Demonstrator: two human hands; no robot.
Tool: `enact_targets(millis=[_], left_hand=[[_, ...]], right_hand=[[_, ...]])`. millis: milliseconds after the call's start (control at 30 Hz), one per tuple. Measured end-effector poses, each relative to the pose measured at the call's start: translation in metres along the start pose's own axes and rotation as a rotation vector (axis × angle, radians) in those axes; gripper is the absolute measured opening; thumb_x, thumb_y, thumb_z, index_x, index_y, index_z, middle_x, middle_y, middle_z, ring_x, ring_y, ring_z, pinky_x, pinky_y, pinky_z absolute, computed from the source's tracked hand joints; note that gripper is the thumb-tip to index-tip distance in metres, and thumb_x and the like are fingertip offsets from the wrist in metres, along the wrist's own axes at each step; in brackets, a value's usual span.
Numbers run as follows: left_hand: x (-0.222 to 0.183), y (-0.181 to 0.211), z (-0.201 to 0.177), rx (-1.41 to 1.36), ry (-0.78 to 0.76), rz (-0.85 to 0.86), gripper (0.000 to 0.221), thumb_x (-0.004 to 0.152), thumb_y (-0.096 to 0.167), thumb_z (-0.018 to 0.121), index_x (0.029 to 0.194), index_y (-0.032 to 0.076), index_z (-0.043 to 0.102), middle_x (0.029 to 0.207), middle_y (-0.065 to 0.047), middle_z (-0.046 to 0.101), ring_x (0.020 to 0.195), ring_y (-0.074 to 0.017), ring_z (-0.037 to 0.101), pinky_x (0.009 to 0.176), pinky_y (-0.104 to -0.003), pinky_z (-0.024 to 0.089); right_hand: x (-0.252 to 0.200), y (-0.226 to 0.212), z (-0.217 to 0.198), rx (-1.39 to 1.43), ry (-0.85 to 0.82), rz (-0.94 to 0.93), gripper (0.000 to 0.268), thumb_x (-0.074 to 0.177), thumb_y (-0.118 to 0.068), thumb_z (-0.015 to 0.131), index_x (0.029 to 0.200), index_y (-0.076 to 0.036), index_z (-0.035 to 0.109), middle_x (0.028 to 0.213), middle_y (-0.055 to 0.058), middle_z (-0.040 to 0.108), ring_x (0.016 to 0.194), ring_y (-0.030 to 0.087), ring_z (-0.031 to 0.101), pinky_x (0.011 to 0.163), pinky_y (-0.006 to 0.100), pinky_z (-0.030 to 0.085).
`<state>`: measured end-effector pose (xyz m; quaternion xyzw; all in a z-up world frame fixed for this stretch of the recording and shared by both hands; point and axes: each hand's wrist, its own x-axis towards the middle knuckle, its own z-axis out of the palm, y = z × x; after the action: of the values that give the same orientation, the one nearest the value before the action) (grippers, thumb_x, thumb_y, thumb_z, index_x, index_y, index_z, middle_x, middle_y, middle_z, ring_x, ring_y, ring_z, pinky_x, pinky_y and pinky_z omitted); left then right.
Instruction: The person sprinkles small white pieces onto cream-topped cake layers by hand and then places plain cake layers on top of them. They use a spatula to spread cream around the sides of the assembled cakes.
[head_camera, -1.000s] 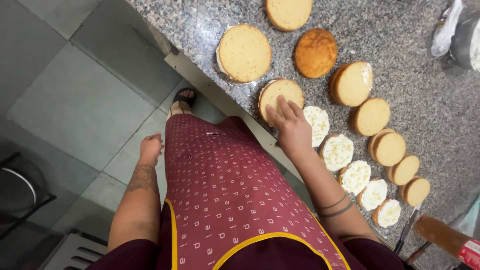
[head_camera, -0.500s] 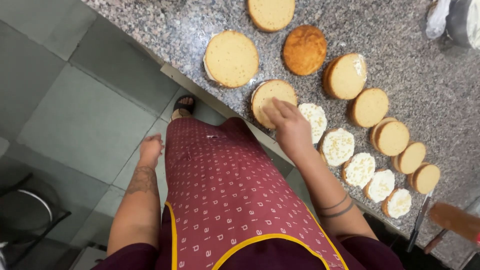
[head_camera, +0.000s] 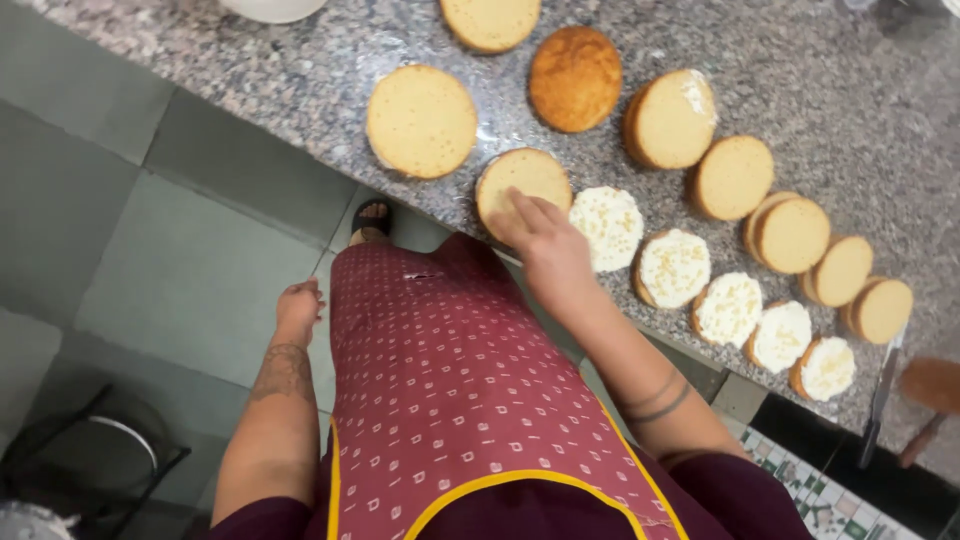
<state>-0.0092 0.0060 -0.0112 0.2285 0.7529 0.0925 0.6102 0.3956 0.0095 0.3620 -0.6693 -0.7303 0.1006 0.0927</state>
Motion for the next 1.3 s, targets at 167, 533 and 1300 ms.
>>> enact_targets(millis=[167, 533, 1300], left_hand=[[0.030, 0.001, 0.001, 0.012, -0.061, 0.133, 0.043, 0.100, 0.027, 0.055, 0.133, 0.002, 0.064, 0.114, -0.013, 0.071, 0.092, -0.0228, 0.067, 0.072, -0.040, 0.051], [-0.022, 0.015, -0.017, 0.092, -0.036, -0.046, 0.050, 0.105, 0.036, 0.052, 0.137, -0.003, 0.056, 0.126, -0.016, 0.067, 0.106, -0.0288, 0.064, 0.082, -0.044, 0.050], [0.003, 0.079, 0.016, 0.169, -0.101, -0.023, 0.039, 0.103, 0.033, 0.058, 0.128, 0.004, 0.062, 0.105, -0.006, 0.067, 0.089, -0.0199, 0.061, 0.074, -0.036, 0.048]], right_hand=[[-0.006, 0.019, 0.003, 0.061, 0.056, 0.057, 0.037, 0.084, -0.004, 0.066, 0.119, -0.013, 0.073, 0.136, 0.014, 0.067, 0.115, 0.034, 0.065, 0.093, 0.042, 0.056], [-0.019, 0.205, 0.007, 0.211, 0.258, 1.274, 0.051, 0.095, -0.051, 0.068, 0.124, -0.009, 0.074, 0.106, 0.012, 0.075, 0.100, 0.030, 0.069, 0.086, 0.044, 0.053], [-0.060, 0.171, 0.002, 1.472, 0.695, 1.048, 0.037, 0.093, -0.007, 0.066, 0.129, 0.000, 0.060, 0.112, 0.010, 0.069, 0.092, 0.019, 0.068, 0.076, 0.035, 0.058]])
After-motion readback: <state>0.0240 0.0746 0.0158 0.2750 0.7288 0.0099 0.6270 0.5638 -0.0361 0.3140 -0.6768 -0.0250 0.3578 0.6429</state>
